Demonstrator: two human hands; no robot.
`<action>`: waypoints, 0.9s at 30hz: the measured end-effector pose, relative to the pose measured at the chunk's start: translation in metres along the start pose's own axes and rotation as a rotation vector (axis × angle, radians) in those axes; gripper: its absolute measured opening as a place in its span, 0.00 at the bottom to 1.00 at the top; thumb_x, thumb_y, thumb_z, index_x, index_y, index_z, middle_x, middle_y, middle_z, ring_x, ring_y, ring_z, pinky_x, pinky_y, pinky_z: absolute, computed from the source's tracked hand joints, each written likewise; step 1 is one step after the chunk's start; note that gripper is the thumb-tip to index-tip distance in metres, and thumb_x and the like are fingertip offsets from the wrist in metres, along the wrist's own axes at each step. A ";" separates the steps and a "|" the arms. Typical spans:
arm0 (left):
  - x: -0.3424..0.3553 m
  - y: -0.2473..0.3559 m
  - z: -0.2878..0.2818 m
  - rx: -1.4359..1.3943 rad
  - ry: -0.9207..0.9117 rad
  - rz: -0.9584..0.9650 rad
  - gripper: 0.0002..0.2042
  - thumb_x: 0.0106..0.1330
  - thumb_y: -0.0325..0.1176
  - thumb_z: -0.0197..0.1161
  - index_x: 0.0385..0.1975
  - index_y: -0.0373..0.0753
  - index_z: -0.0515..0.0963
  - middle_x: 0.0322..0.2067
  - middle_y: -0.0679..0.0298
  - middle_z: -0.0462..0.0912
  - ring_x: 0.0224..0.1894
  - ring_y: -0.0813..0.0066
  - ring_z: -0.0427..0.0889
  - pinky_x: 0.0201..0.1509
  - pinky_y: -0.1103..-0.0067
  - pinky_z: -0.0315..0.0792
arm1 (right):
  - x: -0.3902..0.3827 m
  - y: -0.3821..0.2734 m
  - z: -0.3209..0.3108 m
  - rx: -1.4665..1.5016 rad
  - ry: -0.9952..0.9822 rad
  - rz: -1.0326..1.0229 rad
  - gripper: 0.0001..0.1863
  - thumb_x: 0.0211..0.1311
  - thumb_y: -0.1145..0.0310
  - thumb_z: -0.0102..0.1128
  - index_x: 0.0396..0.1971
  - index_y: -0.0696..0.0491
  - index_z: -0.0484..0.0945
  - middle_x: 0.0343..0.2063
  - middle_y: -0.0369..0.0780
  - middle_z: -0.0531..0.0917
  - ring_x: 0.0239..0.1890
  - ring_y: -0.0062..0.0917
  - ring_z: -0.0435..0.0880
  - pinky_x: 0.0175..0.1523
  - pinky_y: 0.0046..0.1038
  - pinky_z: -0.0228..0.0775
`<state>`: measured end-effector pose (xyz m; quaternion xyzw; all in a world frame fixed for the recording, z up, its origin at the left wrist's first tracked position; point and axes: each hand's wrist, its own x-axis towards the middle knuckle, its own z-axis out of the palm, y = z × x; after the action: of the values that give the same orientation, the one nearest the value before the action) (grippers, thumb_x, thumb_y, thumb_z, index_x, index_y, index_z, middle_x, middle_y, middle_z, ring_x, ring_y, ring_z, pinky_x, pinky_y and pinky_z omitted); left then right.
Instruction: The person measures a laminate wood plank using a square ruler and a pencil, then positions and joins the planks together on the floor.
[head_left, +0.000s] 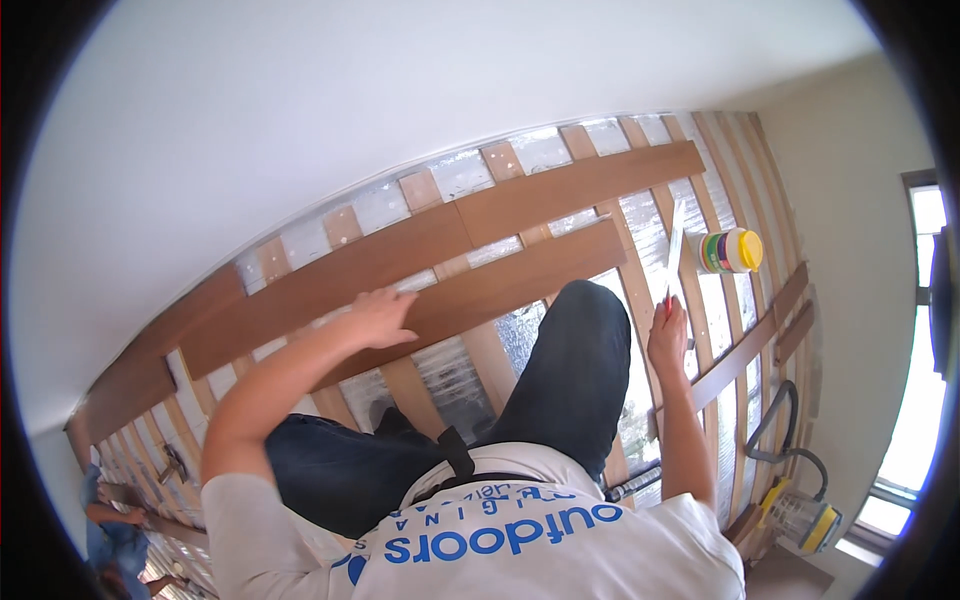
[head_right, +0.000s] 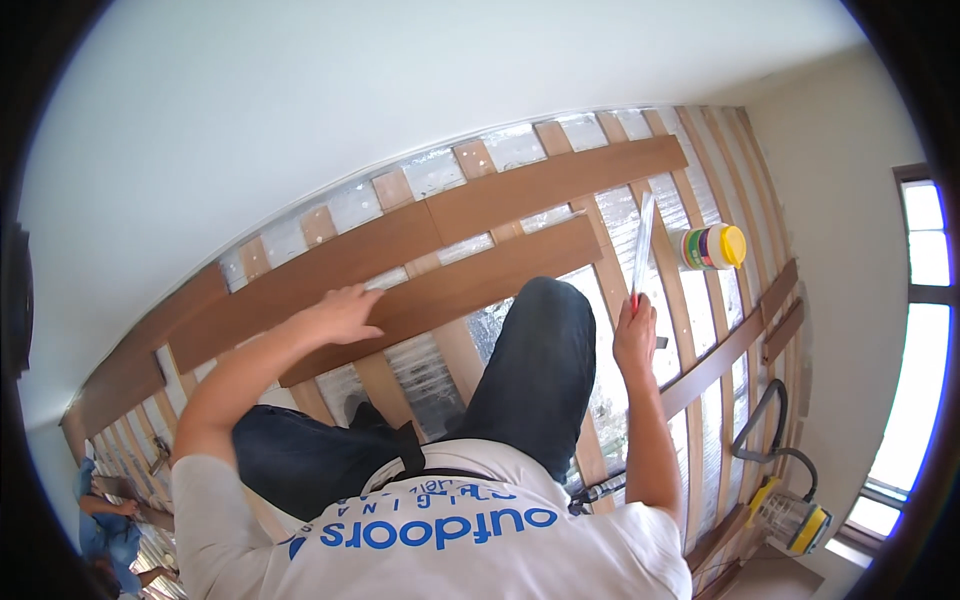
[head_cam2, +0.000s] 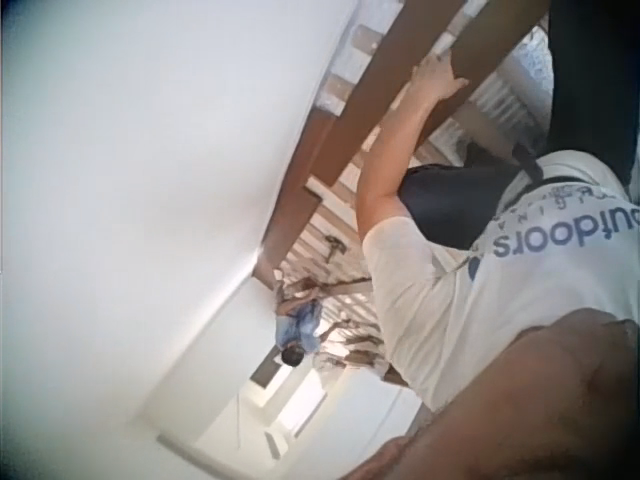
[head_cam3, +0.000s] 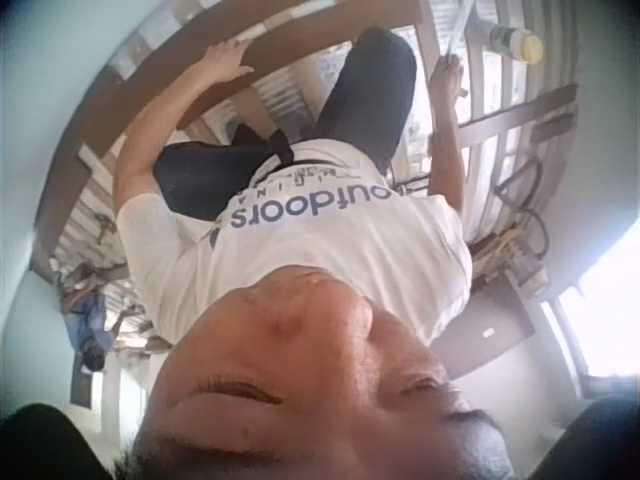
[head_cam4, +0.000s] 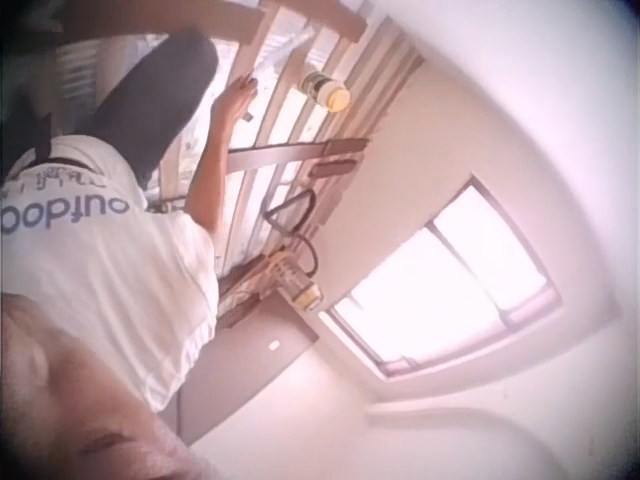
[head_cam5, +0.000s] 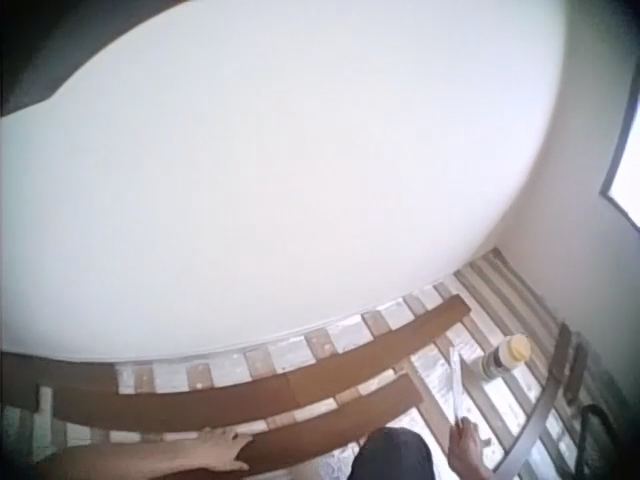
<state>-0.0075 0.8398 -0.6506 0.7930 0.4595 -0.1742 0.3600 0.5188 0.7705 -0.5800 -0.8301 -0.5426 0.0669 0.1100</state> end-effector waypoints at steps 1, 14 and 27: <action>0.029 0.025 0.004 0.009 -0.030 -0.018 0.47 0.63 0.58 0.74 0.78 0.42 0.61 0.71 0.44 0.69 0.73 0.42 0.68 0.76 0.53 0.64 | -0.002 0.019 0.010 0.010 -0.048 0.043 0.26 0.84 0.56 0.47 0.67 0.62 0.70 0.55 0.61 0.79 0.57 0.57 0.80 0.61 0.51 0.73; 0.138 0.095 0.102 0.178 0.260 -0.296 0.57 0.53 0.52 0.83 0.83 0.55 0.53 0.78 0.46 0.55 0.79 0.36 0.54 0.75 0.39 0.55 | 0.050 0.191 0.125 0.037 -0.286 -0.144 0.22 0.83 0.61 0.46 0.60 0.66 0.73 0.53 0.62 0.80 0.57 0.60 0.77 0.64 0.51 0.68; -0.214 0.112 -0.153 -0.368 0.839 -0.806 0.30 0.74 0.45 0.66 0.70 0.36 0.73 0.59 0.49 0.84 0.56 0.58 0.85 0.61 0.69 0.79 | 0.134 0.233 0.226 -0.012 -0.252 0.143 0.26 0.72 0.46 0.53 0.48 0.56 0.78 0.48 0.54 0.86 0.53 0.56 0.85 0.58 0.56 0.74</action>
<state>-0.0306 0.7873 -0.3707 0.4824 0.8487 0.1127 0.1848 0.7272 0.8273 -0.8569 -0.8524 -0.4918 0.1751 0.0311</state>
